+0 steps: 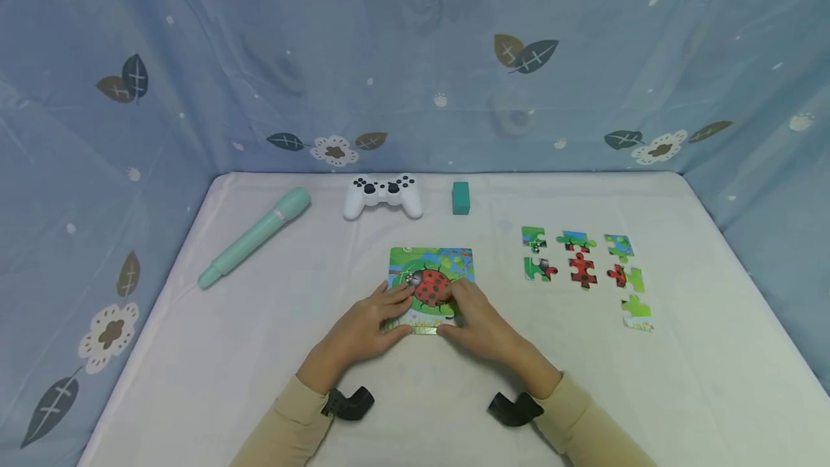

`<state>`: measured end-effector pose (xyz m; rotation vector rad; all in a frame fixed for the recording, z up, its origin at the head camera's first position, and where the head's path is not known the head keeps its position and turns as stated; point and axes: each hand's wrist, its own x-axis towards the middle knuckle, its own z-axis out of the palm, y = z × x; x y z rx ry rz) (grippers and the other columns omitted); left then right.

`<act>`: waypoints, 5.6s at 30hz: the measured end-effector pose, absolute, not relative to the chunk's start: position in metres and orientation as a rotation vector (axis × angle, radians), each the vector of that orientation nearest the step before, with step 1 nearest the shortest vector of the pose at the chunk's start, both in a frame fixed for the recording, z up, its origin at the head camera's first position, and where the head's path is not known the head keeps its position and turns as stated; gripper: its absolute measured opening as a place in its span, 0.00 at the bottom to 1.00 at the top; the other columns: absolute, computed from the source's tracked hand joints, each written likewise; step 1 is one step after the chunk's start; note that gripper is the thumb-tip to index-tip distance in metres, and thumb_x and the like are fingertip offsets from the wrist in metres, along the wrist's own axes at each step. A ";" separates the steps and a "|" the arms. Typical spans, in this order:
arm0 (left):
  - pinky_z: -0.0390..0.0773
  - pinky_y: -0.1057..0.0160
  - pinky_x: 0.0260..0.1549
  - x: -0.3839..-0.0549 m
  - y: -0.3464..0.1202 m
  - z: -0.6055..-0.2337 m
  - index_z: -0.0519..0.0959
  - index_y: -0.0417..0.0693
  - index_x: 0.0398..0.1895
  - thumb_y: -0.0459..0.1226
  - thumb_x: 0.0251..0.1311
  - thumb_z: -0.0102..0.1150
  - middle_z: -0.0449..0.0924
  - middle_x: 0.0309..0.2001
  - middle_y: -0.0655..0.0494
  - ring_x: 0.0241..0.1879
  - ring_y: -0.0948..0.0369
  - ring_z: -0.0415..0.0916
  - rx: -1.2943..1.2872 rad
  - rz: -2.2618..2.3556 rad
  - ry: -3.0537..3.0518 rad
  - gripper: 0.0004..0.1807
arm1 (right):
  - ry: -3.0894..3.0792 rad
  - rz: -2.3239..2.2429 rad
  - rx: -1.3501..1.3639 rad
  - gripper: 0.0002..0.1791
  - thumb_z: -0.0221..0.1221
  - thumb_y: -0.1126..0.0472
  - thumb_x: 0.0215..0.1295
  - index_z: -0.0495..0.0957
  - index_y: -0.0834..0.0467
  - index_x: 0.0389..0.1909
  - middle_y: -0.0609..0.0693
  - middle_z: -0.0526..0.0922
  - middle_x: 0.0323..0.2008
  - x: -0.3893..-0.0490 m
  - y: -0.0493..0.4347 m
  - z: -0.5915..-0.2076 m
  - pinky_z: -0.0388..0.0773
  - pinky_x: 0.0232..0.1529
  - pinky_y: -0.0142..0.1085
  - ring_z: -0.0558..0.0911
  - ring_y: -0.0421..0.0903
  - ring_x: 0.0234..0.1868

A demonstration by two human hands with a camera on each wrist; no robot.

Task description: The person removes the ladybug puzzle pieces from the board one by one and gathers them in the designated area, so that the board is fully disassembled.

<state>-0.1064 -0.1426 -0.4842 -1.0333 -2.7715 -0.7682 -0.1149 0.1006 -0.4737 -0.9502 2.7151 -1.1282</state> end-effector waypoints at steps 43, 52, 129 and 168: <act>0.57 0.58 0.71 -0.106 -0.143 -0.488 0.75 0.39 0.58 0.48 0.60 0.61 0.70 0.65 0.54 0.67 0.56 0.65 -0.999 -0.875 -2.780 0.28 | 3.026 -1.037 -0.381 0.26 0.69 0.62 0.53 0.74 0.59 0.54 0.55 0.77 0.51 -0.106 0.280 -0.454 0.73 0.47 0.37 0.66 0.24 0.47; 0.57 0.58 0.71 -0.106 -0.144 -0.488 0.75 0.40 0.58 0.48 0.59 0.61 0.70 0.64 0.53 0.66 0.57 0.65 -0.994 -0.883 -2.768 0.28 | 2.995 -1.020 -0.306 0.25 0.65 0.57 0.59 0.72 0.62 0.55 0.60 0.74 0.54 -0.100 0.309 -0.459 0.71 0.50 0.43 0.69 0.40 0.54; 0.56 0.56 0.71 -0.109 -0.159 -0.488 0.63 0.38 0.68 0.58 0.52 0.63 0.58 0.72 0.51 0.72 0.55 0.54 -0.902 -0.774 -2.851 0.47 | 2.635 -1.147 -1.103 0.25 0.69 0.59 0.52 0.72 0.58 0.50 0.51 0.73 0.52 -0.122 0.073 -0.480 0.72 0.58 0.43 0.70 0.46 0.56; 0.57 0.54 0.71 -0.110 -0.159 -0.490 0.64 0.37 0.68 0.60 0.51 0.62 0.58 0.72 0.49 0.72 0.53 0.54 -0.917 -0.734 -2.820 0.48 | 2.718 -1.277 -0.809 0.25 0.67 0.65 0.54 0.74 0.58 0.55 0.50 0.79 0.49 -0.125 0.150 -0.451 0.80 0.45 0.40 0.77 0.48 0.47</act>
